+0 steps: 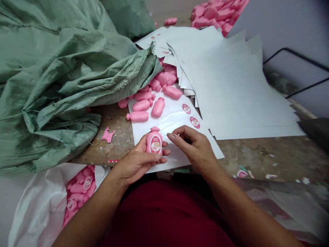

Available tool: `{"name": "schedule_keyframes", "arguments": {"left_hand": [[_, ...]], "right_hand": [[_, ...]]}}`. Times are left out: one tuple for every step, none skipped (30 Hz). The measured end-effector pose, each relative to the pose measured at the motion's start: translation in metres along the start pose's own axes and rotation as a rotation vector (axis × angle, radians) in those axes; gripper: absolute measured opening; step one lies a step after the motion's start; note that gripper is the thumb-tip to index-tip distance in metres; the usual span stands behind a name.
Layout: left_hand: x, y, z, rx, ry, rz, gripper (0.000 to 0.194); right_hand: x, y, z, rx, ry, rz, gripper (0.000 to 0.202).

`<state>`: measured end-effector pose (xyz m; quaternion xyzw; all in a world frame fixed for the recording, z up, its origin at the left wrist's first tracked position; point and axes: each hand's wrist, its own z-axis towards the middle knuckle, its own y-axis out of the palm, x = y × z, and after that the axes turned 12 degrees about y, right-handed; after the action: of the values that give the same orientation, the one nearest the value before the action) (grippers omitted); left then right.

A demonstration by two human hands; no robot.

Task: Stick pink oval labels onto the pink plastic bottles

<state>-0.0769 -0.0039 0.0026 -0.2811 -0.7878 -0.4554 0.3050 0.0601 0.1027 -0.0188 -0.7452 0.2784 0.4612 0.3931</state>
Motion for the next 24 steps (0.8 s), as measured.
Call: {"name": "schedule_keyframes", "arguments": {"left_hand": [[0.001,-0.001,-0.002,0.011,-0.003,0.018,0.066],[0.003,-0.004,-0.007,0.026,-0.001,0.053,0.068],[0.007,-0.010,-0.016,0.042,0.002,0.107,0.071],[0.012,-0.021,-0.029,0.067,0.009,0.187,0.073],[0.019,-0.035,-0.046,0.107,0.017,0.295,0.073],[0.026,-0.054,-0.066,0.150,0.023,0.426,0.074],[0.034,-0.075,-0.088,0.244,0.052,0.601,0.077],[0.042,-0.098,-0.109,0.348,0.081,0.791,0.075],[0.049,-0.119,-0.127,0.444,0.102,0.988,0.074],[0.055,-0.135,-0.140,0.532,0.102,1.141,0.075],[0.059,-0.146,-0.147,0.641,0.184,1.275,0.075],[0.062,-0.148,-0.145,0.670,0.264,1.373,0.073],[0.063,-0.142,-0.136,0.643,0.335,1.443,0.069],[0.063,-0.130,-0.120,0.567,0.396,1.491,0.062],[0.061,-0.113,-0.097,0.472,0.447,1.531,0.055],[0.059,-0.093,-0.070,0.348,0.488,1.584,0.049],[0.056,-0.073,-0.040,0.265,0.555,1.635,0.043],[0.052,-0.054,-0.012,0.182,0.605,1.681,0.040],[0.048,-0.039,0.015,0.126,0.623,1.744,0.040],[0.044,-0.027,0.037,0.094,0.616,1.821,0.040],[0.040,-0.020,0.055,0.070,0.593,1.885,0.041],[0.036,-0.018,0.067,0.059,0.565,1.942,0.042],[0.033,-0.020,0.075,0.055,0.541,1.984,0.043],[0.030,-0.026,0.078,0.053,0.528,2.007,0.042]], "right_hand": [[0.001,0.000,-0.001,-0.009,0.006,0.010,0.026],[0.002,-0.001,-0.001,-0.015,0.011,0.017,0.027],[0.003,-0.003,-0.002,-0.016,0.015,0.021,0.028],[0.005,-0.006,-0.002,-0.009,0.020,0.021,0.029],[0.006,-0.009,-0.002,0.004,0.025,0.018,0.030],[0.007,-0.013,-0.001,0.020,0.028,0.013,0.031],[0.009,-0.017,-0.001,0.039,0.029,0.008,0.031],[0.011,-0.021,0.000,0.057,0.029,0.004,0.032],[0.012,-0.023,0.001,0.072,0.026,0.000,0.032],[0.014,-0.026,0.002,0.079,0.023,-0.004,0.033],[0.015,-0.027,0.002,0.082,0.021,-0.008,0.033],[0.016,-0.029,0.003,0.080,0.020,-0.015,0.034],[0.016,-0.030,0.004,0.079,0.021,-0.021,0.034],[0.017,-0.031,0.004,0.080,0.023,-0.028,0.035],[0.017,-0.033,0.005,0.089,0.026,-0.034,0.035],[0.017,-0.036,0.006,0.113,0.031,-0.033,0.034],[0.018,-0.040,0.007,0.146,0.037,-0.024,0.033],[0.018,-0.044,0.008,0.182,0.042,-0.004,0.032],[0.020,-0.048,0.008,0.214,0.044,0.023,0.030],[0.021,-0.051,0.008,0.231,0.043,0.049,0.030],[0.024,-0.053,0.007,0.225,0.040,0.064,0.029],[0.027,-0.053,0.005,0.197,0.038,0.055,0.029],[0.029,-0.051,0.001,0.157,0.038,0.019,0.028],[0.032,-0.046,-0.004,0.109,0.040,-0.044,0.027]]}}
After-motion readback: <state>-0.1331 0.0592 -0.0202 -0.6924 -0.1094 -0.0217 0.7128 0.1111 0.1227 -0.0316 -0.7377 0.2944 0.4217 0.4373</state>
